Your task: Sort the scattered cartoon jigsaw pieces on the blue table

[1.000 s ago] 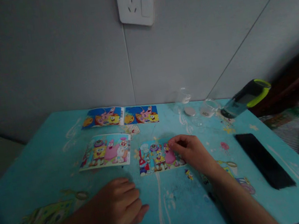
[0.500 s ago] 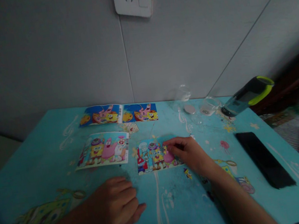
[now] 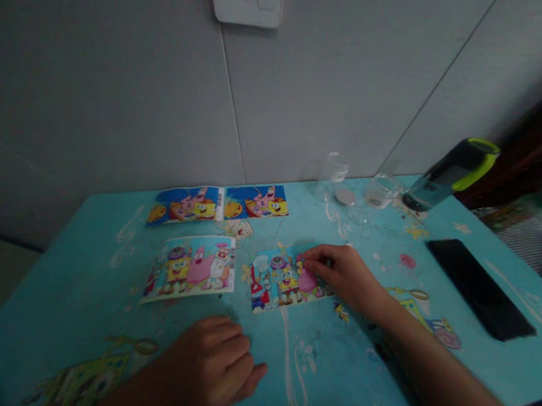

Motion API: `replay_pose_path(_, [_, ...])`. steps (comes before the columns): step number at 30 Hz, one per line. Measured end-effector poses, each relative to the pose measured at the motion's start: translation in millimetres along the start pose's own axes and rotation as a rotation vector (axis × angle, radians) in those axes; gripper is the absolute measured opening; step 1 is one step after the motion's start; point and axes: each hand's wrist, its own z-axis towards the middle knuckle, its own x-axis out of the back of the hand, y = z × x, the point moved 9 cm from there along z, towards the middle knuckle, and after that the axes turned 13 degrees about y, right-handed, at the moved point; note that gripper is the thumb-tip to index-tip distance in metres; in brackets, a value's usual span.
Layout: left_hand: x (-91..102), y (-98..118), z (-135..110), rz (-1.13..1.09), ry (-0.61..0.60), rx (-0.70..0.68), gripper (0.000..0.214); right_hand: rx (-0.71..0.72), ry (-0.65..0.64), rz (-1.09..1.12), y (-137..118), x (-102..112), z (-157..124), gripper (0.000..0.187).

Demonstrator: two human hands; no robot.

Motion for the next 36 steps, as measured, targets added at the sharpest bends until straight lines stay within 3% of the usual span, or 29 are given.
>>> replay_pose_path(7, [-2.0, 0, -1, -0.006, 0.0, 0.006, 0.033, 0.059, -0.016, -0.055, 2, -15, -6, 0.024])
replay_pose_path(14, [-2.2, 0, -1, -0.003, -0.01, -0.004, 0.033, 0.288, 0.07, -0.136, -16, -10, -4, 0.017])
replay_pose_path(24, [-1.4, 1, -1, 0.003, -0.003, 0.002, 0.034, 0.379, -0.028, -0.144, -29, -14, -11, 0.019])
replay_pose_path(36, [-1.8, 0, 1, -0.01, -0.035, 0.014, 0.033, 0.427, 0.001, -0.23, -30, -14, -12, 0.013])
